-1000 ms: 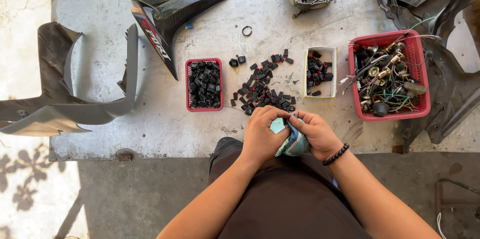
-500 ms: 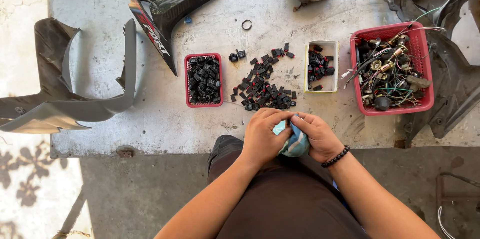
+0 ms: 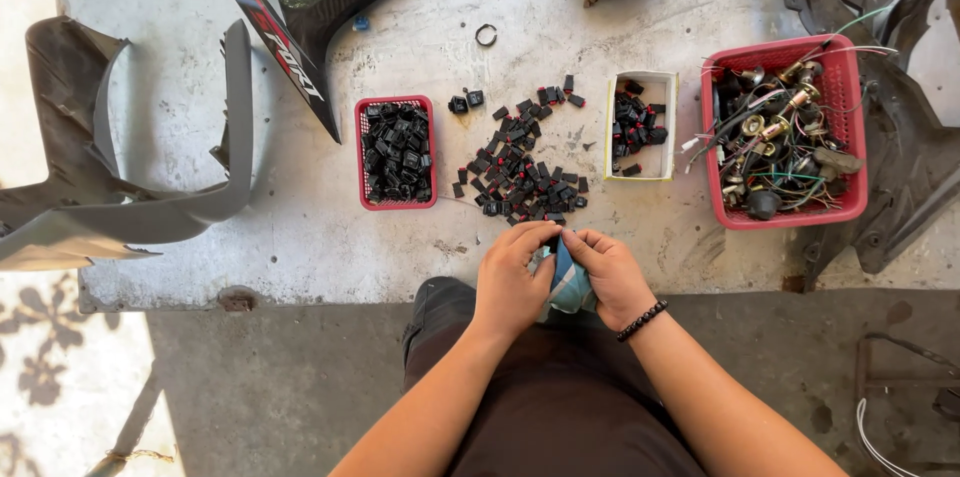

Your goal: Cleaning small motorcycle components or switches using a cloth at a workbench.

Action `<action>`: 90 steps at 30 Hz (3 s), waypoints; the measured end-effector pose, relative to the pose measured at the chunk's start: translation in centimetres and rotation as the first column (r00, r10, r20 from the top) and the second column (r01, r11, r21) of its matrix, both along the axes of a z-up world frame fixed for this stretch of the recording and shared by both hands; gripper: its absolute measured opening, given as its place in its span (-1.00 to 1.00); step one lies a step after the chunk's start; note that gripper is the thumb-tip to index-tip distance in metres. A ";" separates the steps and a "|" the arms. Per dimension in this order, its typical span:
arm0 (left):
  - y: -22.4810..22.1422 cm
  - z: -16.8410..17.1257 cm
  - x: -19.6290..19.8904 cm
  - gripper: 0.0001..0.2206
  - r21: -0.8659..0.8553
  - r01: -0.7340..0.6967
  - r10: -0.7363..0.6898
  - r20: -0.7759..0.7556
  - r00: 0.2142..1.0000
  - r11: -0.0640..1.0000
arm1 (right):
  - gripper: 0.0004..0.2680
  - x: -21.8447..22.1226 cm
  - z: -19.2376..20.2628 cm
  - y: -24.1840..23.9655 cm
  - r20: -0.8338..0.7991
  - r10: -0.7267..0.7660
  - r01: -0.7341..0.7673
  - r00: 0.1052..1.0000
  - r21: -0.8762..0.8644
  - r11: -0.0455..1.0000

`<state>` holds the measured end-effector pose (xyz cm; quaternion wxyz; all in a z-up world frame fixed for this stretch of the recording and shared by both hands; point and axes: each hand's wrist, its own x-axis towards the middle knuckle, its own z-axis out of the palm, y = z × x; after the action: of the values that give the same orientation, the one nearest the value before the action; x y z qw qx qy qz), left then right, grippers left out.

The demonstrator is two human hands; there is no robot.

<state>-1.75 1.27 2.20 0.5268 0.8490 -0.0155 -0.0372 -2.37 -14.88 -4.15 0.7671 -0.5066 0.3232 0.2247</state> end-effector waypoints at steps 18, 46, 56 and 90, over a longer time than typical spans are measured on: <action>-3.4 -12.8 6.0 -0.53 -0.152 -0.077 -0.014 -0.523 0.852 0.985 | -0.88 4.8 -12.6 -1.1 -0.243 -0.345 0.397 0.907 0.215 0.892; -6.7 -27.4 8.7 -0.56 0.109 0.274 -0.114 -0.720 0.684 0.955 | -0.78 5.4 -25.6 -0.9 -0.216 -0.325 0.152 0.921 -0.569 0.808; -7.4 -27.4 5.0 -0.60 0.065 -0.196 0.174 -0.770 0.614 0.978 | -0.84 5.5 -22.1 0.1 -0.143 -0.359 0.251 0.922 -0.485 0.838; 0.2 -4.4 0.5 -0.80 -0.482 -0.444 -0.220 -0.825 0.521 0.756 | -0.85 1.3 3.1 0.2 0.088 0.307 -0.218 0.948 -0.525 0.823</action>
<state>-1.23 1.42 -2.24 0.7234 0.4835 0.2895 -0.3989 -1.12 -14.64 -1.08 0.5924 -0.7475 0.2318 0.1914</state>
